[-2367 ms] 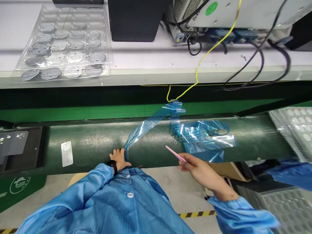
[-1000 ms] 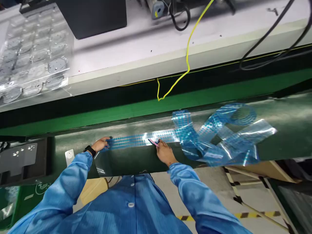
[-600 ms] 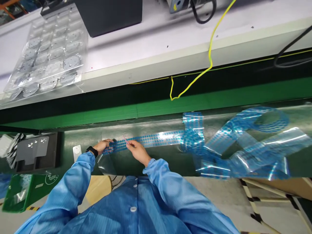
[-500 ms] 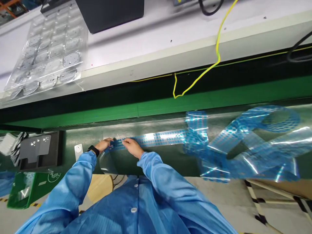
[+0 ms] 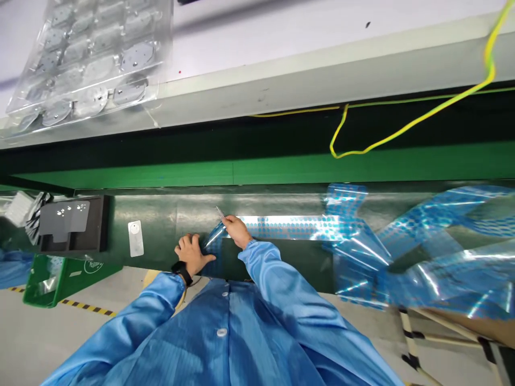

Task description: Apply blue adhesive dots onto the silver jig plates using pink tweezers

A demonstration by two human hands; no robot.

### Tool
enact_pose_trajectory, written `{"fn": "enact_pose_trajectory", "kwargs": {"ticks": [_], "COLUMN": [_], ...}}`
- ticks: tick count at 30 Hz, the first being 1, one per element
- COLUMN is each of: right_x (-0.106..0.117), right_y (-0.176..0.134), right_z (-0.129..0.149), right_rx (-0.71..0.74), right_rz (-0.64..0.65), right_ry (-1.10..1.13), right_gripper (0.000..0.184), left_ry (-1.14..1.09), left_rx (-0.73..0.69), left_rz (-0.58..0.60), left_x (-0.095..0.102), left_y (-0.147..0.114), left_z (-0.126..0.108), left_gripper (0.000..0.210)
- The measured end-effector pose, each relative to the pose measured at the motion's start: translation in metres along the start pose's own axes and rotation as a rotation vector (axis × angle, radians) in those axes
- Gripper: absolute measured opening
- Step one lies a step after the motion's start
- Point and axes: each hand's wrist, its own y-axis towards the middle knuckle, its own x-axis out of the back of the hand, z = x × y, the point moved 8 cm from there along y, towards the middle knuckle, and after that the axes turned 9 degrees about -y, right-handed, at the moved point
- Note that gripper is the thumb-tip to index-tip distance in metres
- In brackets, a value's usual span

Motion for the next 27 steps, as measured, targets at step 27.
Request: {"fn": "enact_pose_trajectory", "kwargs": {"ticks": [27], "right_x": [0.004], "right_y": [0.002], "right_z": [0.003], "right_rx": [-0.064], "right_rz": [-0.009], "right_ry": [0.069], "right_gripper": [0.022], "left_ry": [0.056], "left_rx": [-0.376], "left_rz": [0.127], "left_x": [-0.038], "left_y": [-0.019], "left_z": [-0.061], "left_gripper": [0.025]}}
